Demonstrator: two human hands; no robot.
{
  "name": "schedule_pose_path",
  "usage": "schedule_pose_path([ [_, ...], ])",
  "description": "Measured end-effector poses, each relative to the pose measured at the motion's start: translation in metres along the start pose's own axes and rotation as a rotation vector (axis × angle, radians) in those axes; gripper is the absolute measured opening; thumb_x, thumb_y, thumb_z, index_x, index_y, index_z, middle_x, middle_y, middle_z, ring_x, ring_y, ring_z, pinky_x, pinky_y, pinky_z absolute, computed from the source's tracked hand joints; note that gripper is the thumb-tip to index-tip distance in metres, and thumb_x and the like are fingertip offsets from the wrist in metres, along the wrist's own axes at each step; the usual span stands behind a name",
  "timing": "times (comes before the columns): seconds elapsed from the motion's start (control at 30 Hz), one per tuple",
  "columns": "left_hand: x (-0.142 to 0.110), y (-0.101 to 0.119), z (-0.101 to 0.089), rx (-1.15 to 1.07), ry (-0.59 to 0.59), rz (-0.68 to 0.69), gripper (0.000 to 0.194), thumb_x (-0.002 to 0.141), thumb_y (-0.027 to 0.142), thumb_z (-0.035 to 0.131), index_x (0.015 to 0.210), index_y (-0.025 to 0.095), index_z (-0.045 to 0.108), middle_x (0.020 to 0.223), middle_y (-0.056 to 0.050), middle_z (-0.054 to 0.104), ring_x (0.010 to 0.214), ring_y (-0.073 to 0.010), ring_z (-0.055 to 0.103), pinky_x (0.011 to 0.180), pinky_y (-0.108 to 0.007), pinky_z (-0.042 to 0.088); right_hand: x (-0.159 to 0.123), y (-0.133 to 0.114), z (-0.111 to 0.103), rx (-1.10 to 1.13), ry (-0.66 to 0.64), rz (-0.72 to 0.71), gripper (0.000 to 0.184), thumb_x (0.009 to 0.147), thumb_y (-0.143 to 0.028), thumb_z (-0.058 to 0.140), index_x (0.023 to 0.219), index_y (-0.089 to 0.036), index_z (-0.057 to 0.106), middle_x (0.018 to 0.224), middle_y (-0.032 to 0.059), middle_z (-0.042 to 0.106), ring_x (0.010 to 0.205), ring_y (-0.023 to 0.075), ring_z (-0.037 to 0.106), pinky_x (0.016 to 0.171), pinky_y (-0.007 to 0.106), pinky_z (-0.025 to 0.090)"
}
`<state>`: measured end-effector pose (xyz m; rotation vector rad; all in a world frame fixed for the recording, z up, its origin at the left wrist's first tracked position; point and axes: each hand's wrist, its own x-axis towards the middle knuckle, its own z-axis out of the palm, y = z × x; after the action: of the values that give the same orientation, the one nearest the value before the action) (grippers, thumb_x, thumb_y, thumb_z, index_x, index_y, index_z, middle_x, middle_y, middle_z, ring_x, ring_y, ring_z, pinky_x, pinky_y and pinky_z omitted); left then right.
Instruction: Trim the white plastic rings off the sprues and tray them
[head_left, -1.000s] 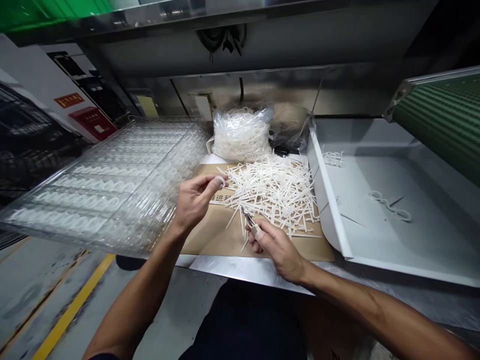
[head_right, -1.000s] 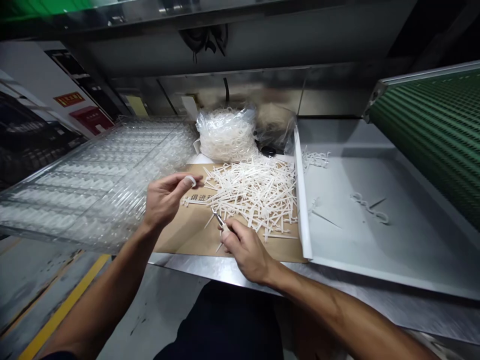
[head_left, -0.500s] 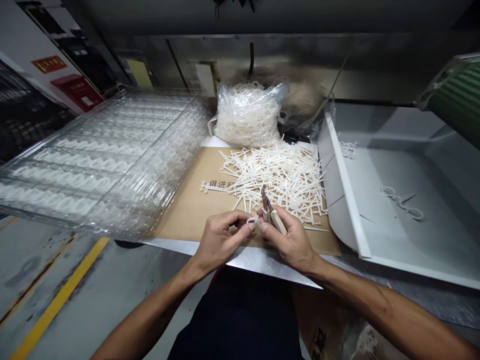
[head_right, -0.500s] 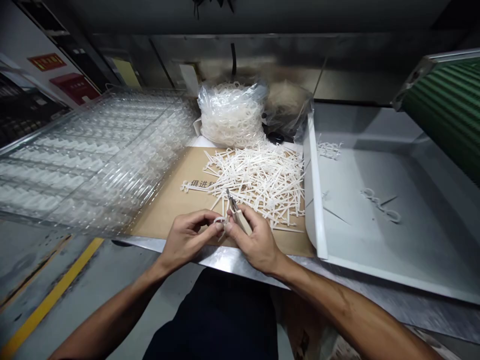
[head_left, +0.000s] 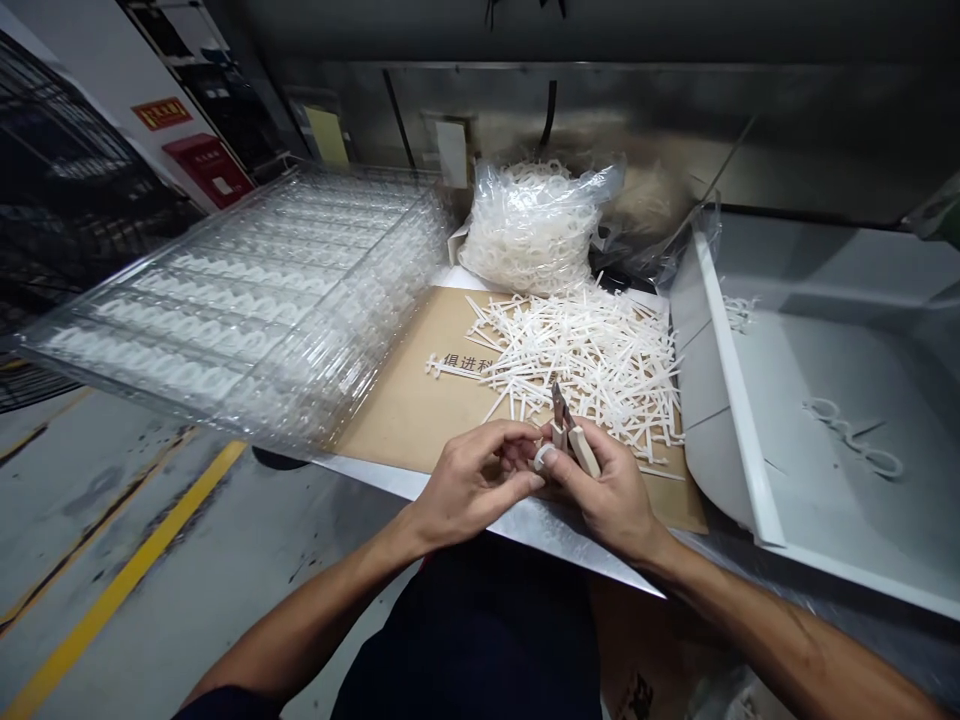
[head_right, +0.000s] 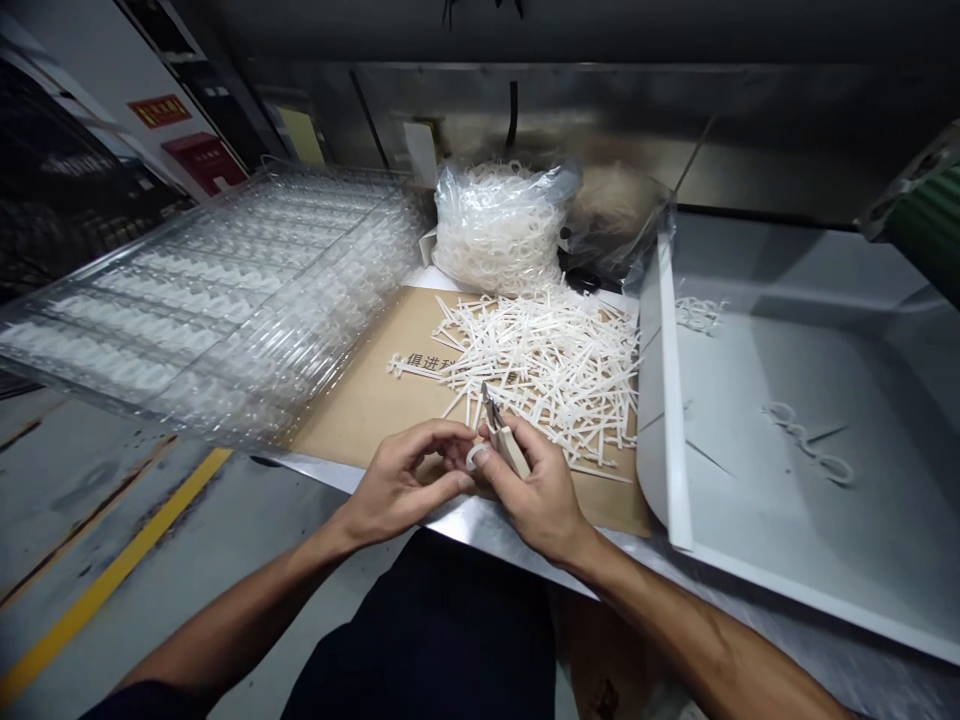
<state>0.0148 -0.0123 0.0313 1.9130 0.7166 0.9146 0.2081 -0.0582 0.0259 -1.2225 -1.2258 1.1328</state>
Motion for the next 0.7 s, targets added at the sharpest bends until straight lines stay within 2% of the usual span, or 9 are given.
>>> schedule_pose_path([
  [0.1,-0.0011,-0.0006,-0.0004,0.148,-0.010,0.183,0.044,0.096,0.019,0.073,0.138,0.021,0.061,0.113,-0.009,0.071,0.095,-0.0159,0.068,0.085,-0.027,0.059,0.0002,-0.0012,0.0002,-0.014,-0.038,-0.032,0.020,0.095,-0.039,0.071,0.105,-0.021,0.072,0.092,0.0024,0.072,0.083,0.0204,0.066,0.078,0.031,0.054],
  [0.17,-0.0008,0.0001,-0.0001,0.226,-0.010,0.286,0.041,0.098,0.016,0.069,0.138,0.021,0.061,0.117,-0.011,0.069,0.104,-0.0178,0.068,0.090,-0.029,0.059,0.0003,-0.0005,-0.0003,-0.037,-0.051,-0.048,0.018,0.095,-0.038,0.071,0.101,-0.021,0.071,0.090,0.0019,0.071,0.082,0.0198,0.064,0.077,0.031,0.053],
  [0.23,-0.0006,0.0007,0.0006,0.260,0.011,0.319,0.036,0.098,0.015,0.067,0.134,0.021,0.063,0.117,-0.011,0.069,0.108,-0.0191,0.068,0.093,-0.030,0.059,-0.0003,0.0012,-0.0015,-0.046,-0.059,-0.057,0.018,0.095,-0.038,0.071,0.101,-0.021,0.071,0.091,0.0022,0.070,0.082,0.0198,0.064,0.076,0.030,0.053],
  [0.37,-0.0025,0.0015,0.0019,0.220,0.049,0.223,0.031,0.096,0.019,0.071,0.126,0.020,0.064,0.112,-0.009,0.071,0.102,-0.0188,0.068,0.092,-0.031,0.058,-0.0030,0.0043,-0.0038,0.005,-0.070,-0.039,0.025,0.098,-0.043,0.067,0.109,-0.021,0.070,0.087,0.0026,0.069,0.075,0.0190,0.062,0.071,0.031,0.053],
  [0.5,-0.0046,0.0027,0.0011,0.189,-0.003,0.101,0.024,0.096,0.018,0.068,0.120,0.020,0.064,0.111,-0.009,0.070,0.097,-0.0183,0.066,0.086,-0.030,0.056,-0.0034,0.0028,-0.0024,0.018,-0.072,-0.008,0.029,0.096,-0.047,0.069,0.107,-0.020,0.070,0.086,0.0033,0.069,0.071,0.0190,0.063,0.068,0.031,0.056],
  [0.6,-0.0053,0.0047,-0.0004,0.187,-0.047,0.068,0.021,0.096,0.021,0.065,0.117,0.019,0.064,0.106,-0.009,0.069,0.091,-0.0181,0.065,0.081,-0.029,0.055,-0.0035,0.0004,-0.0014,-0.030,-0.059,-0.014,0.032,0.094,-0.049,0.071,0.107,-0.020,0.073,0.091,0.0055,0.074,0.078,0.0218,0.069,0.074,0.033,0.060],
  [0.7,-0.0062,0.0050,-0.0014,0.217,-0.070,0.103,0.024,0.098,0.026,0.064,0.120,0.017,0.064,0.105,-0.011,0.070,0.093,-0.0202,0.066,0.083,-0.031,0.055,-0.0044,0.0030,-0.0037,-0.078,-0.019,0.022,0.040,0.090,-0.053,0.075,0.109,-0.019,0.076,0.099,0.0098,0.080,0.087,0.0264,0.075,0.082,0.035,0.063],
])
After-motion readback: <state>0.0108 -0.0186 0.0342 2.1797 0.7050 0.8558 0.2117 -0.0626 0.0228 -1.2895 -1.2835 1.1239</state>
